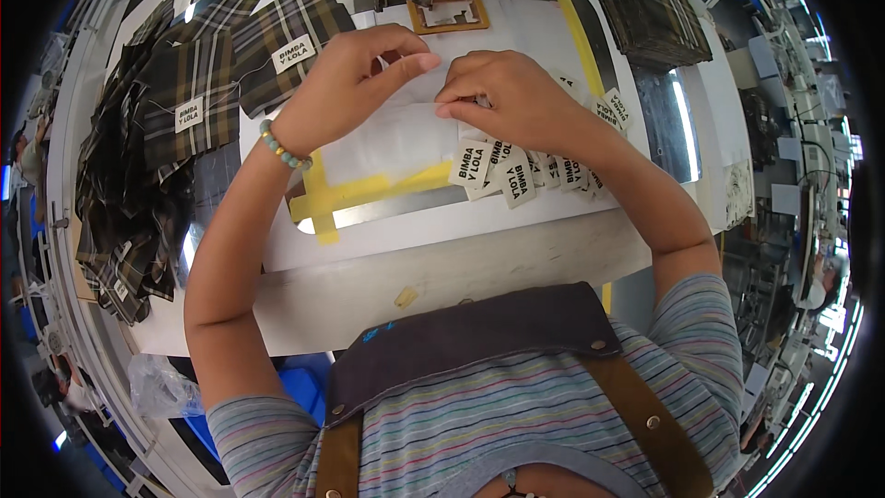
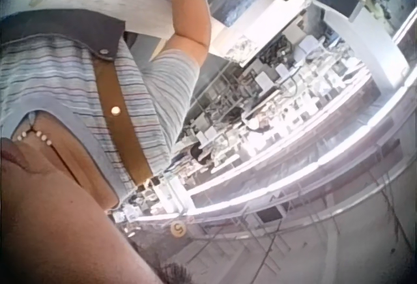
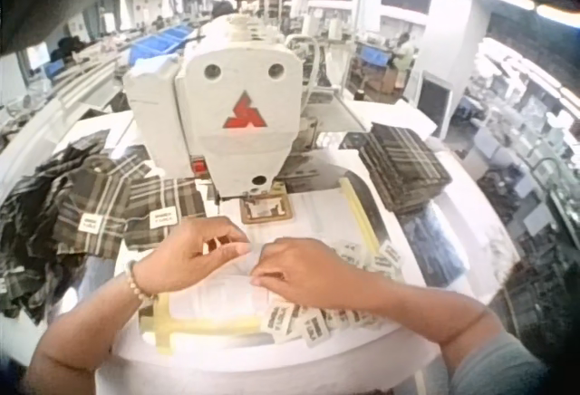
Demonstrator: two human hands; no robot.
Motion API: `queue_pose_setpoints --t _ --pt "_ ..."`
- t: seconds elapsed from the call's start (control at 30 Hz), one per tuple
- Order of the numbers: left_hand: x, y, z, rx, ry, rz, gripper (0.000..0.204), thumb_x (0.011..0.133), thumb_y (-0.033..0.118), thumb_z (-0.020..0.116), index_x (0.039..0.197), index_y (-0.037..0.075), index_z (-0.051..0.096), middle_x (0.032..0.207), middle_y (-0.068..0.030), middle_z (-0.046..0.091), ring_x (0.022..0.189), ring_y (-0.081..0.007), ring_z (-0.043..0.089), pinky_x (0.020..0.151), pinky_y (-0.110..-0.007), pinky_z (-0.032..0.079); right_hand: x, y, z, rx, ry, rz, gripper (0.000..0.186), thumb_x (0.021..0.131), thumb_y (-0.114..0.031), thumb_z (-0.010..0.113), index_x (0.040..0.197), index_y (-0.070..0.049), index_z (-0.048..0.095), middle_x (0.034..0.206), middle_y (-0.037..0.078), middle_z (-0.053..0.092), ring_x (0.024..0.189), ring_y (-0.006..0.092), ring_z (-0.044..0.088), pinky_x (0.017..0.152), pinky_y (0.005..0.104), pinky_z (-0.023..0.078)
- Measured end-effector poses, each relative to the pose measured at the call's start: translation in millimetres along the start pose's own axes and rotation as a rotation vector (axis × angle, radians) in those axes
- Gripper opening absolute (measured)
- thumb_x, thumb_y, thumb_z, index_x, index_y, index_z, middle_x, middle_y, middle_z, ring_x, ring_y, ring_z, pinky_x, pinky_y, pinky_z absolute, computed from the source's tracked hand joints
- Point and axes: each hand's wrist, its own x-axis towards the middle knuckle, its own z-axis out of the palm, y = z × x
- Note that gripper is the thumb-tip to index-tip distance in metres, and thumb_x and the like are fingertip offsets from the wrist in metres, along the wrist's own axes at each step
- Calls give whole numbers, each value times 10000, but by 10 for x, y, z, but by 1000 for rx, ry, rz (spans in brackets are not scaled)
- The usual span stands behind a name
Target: The person repeatedly sews small rectangular fabric labels onto plaid fabric pieces using a sewing machine. They pick up a label, place it on a fabric piece, guide it under the machine's needle, and then move the finished item to a stack on the left.
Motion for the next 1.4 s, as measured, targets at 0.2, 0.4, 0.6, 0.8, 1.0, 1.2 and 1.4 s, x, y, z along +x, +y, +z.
queue_pose_setpoints --t 0.2,0.4,0.6,0.8,1.0,1.2,1.4 --pt "-30 -306 399 -316 146 -57 337 1081 332 685 1146 9 760 811 18 648 690 -73 477 627 -268 421 -53 49 -255 287 34 292 168 966 -146 790 1015 13 772 856 23 730 778 100 650 726 274 508" --pt "-16 -259 318 -361 7 -106 259 990 200 815 1186 37 767 810 84 630 695 -10 465 617 -218 404 48 196 -295 478 -3 385 218 931 -204 830 968 7 788 849 49 764 742 100 695 709 264 528" --pt "-102 -145 148 -468 -164 -216 255 963 181 842 1170 44 786 796 76 635 675 -26 445 614 -224 404 -3 202 -458 493 -72 439 225 971 -193 789 1058 14 801 876 43 767 773 89 702 753 260 549" --pt "-131 221 -125 25 -353 -225 183 949 106 814 1123 49 806 881 -37 741 777 -98 602 745 -259 511 -128 598 -656 96 26 435 212 958 -151 778 1102 3 805 952 54 798 827 109 706 788 280 555" --pt "-94 248 -50 416 -58 121 329 961 151 780 1277 66 747 1331 -117 701 1139 -304 674 968 -397 555 210 1120 -678 73 164 395 215 915 -173 795 1082 -39 814 975 65 811 862 137 727 807 302 560" --pt "-36 183 314 660 -122 279 531 1009 254 716 1454 -7 590 1607 -157 537 1479 -410 493 1218 -471 432 515 1398 -548 256 184 302 231 883 -176 826 1049 -32 755 943 70 803 877 144 738 814 303 556" --pt "37 181 566 730 -66 209 679 1022 411 688 1512 -29 522 1648 -199 467 1483 -461 448 1227 -500 401 468 1447 -451 354 254 277 243 897 -190 819 1071 -29 769 960 82 809 882 154 743 841 324 562"
